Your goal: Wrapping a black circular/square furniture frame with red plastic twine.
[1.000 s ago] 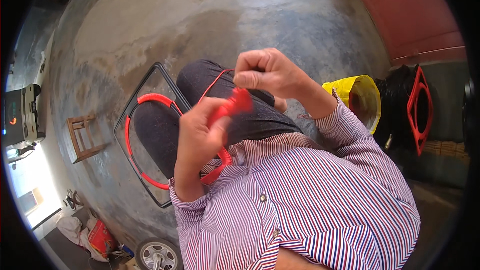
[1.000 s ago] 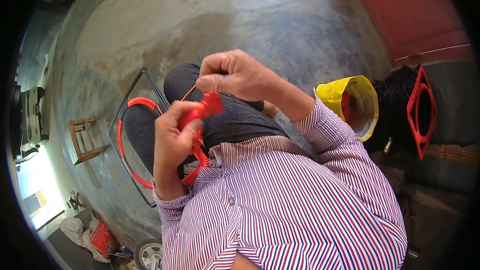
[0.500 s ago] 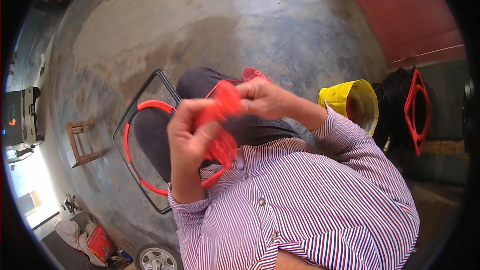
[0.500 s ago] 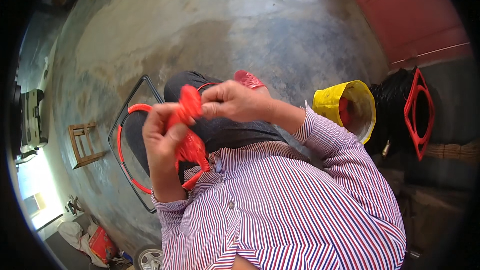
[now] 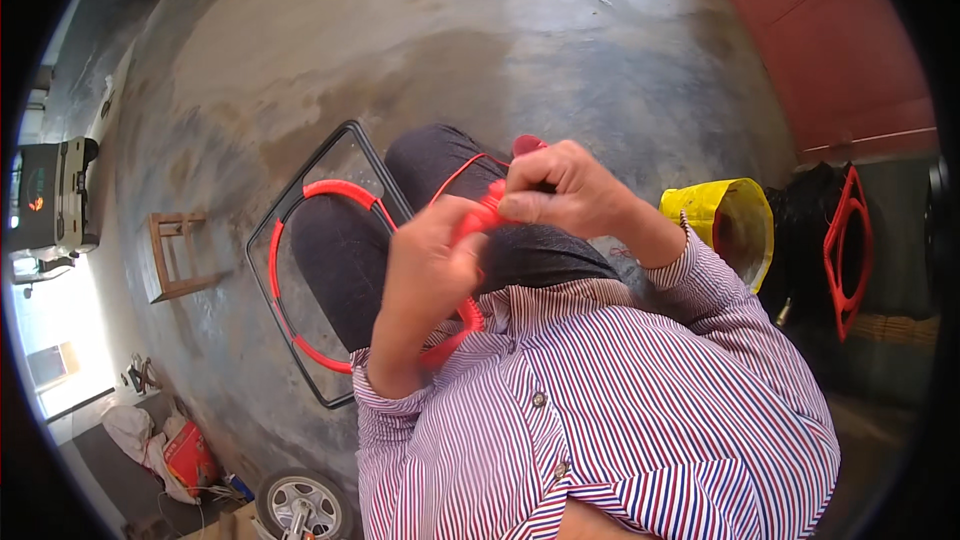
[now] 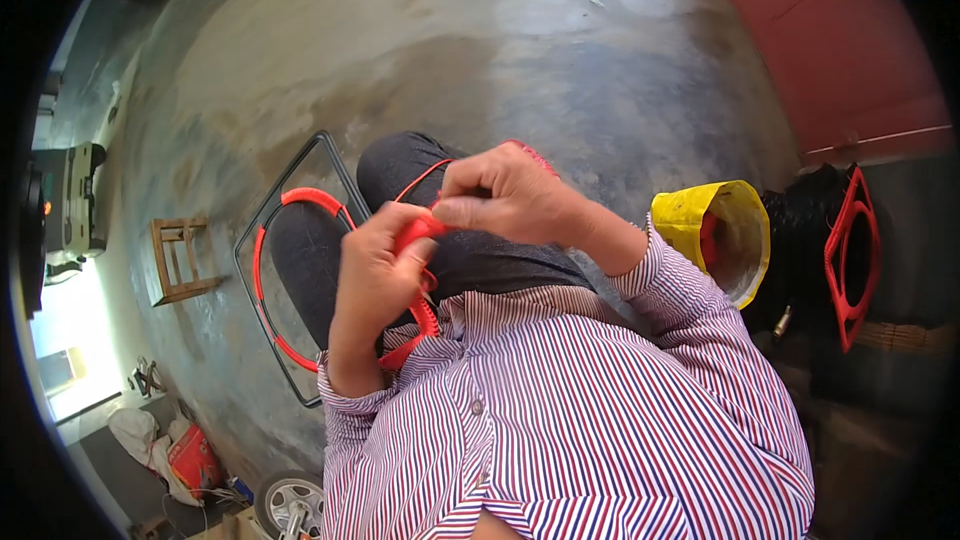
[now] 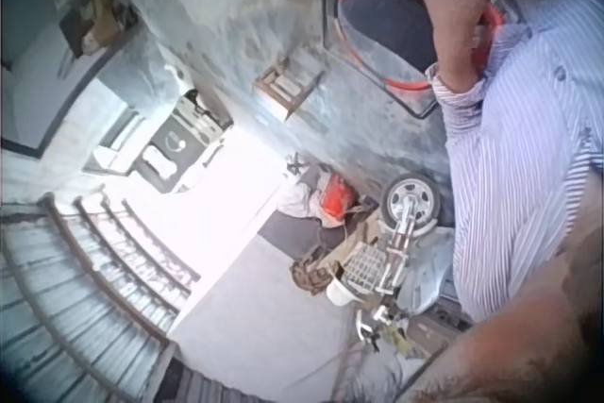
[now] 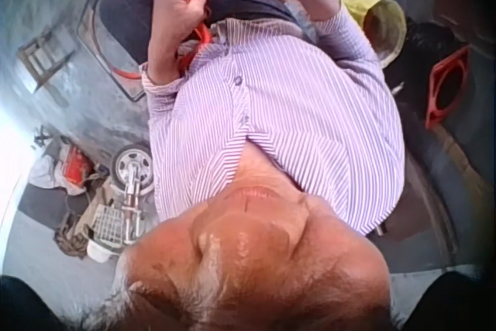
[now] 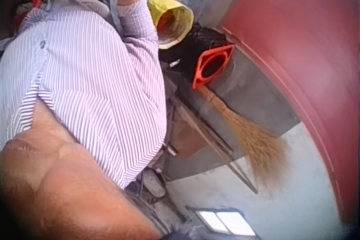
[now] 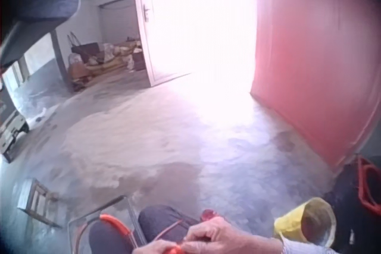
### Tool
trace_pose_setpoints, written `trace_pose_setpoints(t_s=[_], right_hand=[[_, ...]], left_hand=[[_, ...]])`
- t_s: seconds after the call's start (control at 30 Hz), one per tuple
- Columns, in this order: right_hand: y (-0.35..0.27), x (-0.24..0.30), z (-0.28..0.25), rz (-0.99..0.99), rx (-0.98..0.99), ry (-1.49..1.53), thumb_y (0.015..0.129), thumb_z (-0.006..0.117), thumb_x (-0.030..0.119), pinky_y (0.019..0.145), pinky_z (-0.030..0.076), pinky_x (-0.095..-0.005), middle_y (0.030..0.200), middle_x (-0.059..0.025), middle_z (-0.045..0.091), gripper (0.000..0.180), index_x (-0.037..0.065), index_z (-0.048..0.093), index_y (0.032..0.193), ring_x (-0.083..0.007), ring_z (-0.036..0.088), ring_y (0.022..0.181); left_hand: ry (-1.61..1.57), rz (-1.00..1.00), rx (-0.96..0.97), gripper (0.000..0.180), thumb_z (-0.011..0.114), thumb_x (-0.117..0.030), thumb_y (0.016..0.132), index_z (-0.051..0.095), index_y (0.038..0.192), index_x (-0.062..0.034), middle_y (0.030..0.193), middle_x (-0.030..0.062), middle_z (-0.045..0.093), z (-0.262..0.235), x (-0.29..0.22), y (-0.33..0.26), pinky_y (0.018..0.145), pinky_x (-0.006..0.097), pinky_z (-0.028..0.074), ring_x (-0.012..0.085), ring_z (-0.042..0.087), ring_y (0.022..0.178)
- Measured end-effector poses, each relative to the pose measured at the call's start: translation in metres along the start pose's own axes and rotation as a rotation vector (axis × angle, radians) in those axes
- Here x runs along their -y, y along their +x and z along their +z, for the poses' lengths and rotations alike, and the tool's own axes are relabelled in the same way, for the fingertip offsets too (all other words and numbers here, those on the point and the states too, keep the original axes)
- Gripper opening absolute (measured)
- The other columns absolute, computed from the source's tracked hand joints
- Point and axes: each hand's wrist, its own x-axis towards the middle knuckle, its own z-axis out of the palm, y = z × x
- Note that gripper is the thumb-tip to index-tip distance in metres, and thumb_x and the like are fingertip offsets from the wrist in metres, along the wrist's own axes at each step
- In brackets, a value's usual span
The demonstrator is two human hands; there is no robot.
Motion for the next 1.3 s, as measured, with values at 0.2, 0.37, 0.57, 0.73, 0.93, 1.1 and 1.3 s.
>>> trace_pose_setpoints(t_s=[0.2,0.37,0.57,0.73,0.93,1.1,1.3], right_hand=[[-0.004,-0.036,0.025,-0.105,-0.092,0.291,0.091,0.07,0.017,0.058,0.044,-0.0252,0.068,0.0032,0.058,0.02,0.0,0.063,0.084,-0.003,0.052,0.069],[-0.006,0.001,0.005,0.057,-0.004,0.112,0.09,0.072,0.023,0.058,0.043,-0.0266,0.067,0.0017,0.058,0.026,-0.001,0.064,0.084,-0.0049,0.052,0.067],[-0.007,-0.024,0.012,0.124,-0.055,0.195,0.093,0.069,0.025,0.059,0.044,-0.0261,0.069,0.0014,0.06,0.027,0.0,0.065,0.083,-0.0054,0.054,0.068],[-0.005,-0.003,0.007,0.085,-0.041,0.186,0.093,0.069,0.023,0.059,0.043,-0.0249,0.069,0.0018,0.06,0.026,0.0,0.065,0.083,-0.0043,0.054,0.067],[-0.007,-0.035,0.008,0.2,-0.114,0.488,0.094,0.068,0.023,0.066,0.044,-0.0229,0.082,0.0015,0.062,0.023,0.001,0.065,0.096,-0.005,0.053,0.074],[-0.01,-0.023,0.024,0.065,0.104,0.585,0.095,0.065,0.034,0.106,0.039,-0.033,0.137,-0.0107,0.049,0.066,-0.001,0.038,0.145,-0.0189,0.046,0.129],[-0.004,-0.015,0.044,0.001,-0.093,0.588,0.099,0.058,0.029,0.111,0.035,-0.0359,0.141,-0.0141,0.049,0.054,-0.004,0.045,0.14,-0.021,0.047,0.13]], left_hand=[[-0.464,0.054,-0.015,0.027,0.069,0.006,0.081,0.062,0.105,-0.0005,0.094,0.0038,0.066,0.001,-0.007,-0.001,0.079,0.026,0.049,0.0086,0.061,0.088],[0.072,-0.019,-0.103,0.021,0.069,0.0,0.08,0.063,0.1,-0.0004,0.082,0.0165,0.066,0.008,0.011,-0.001,0.071,0.03,0.052,0.0183,0.068,0.077],[-0.425,0.151,0.062,0.025,0.07,0.004,0.08,0.063,0.103,-0.0015,0.095,0.0015,0.067,-0.004,0.001,-0.002,0.08,0.025,0.05,0.0091,0.062,0.086],[-0.031,-0.007,-0.232,0.022,0.067,0.003,0.083,0.063,0.105,-0.0022,0.085,0.0042,0.067,0.005,0.016,0.004,0.068,0.027,0.051,0.009,0.061,0.077],[-0.448,0.075,0.224,0.026,0.069,-0.001,0.08,0.064,0.106,-0.0003,0.094,0.0049,0.068,-0.001,0.004,-0.001,0.081,0.028,0.05,0.0141,0.064,0.085],[-0.99,-0.034,0.075,0.031,0.07,-0.006,0.088,0.059,0.116,-0.0009,0.108,0.0068,0.066,0.001,0.019,0.002,0.09,0.028,0.05,0.0123,0.063,0.098],[-0.799,0.106,-0.034,0.028,0.062,-0.001,0.092,0.061,0.12,0.0006,0.122,0.0088,0.062,0.015,0.025,0.005,0.101,0.03,0.045,0.0159,0.057,0.116]])
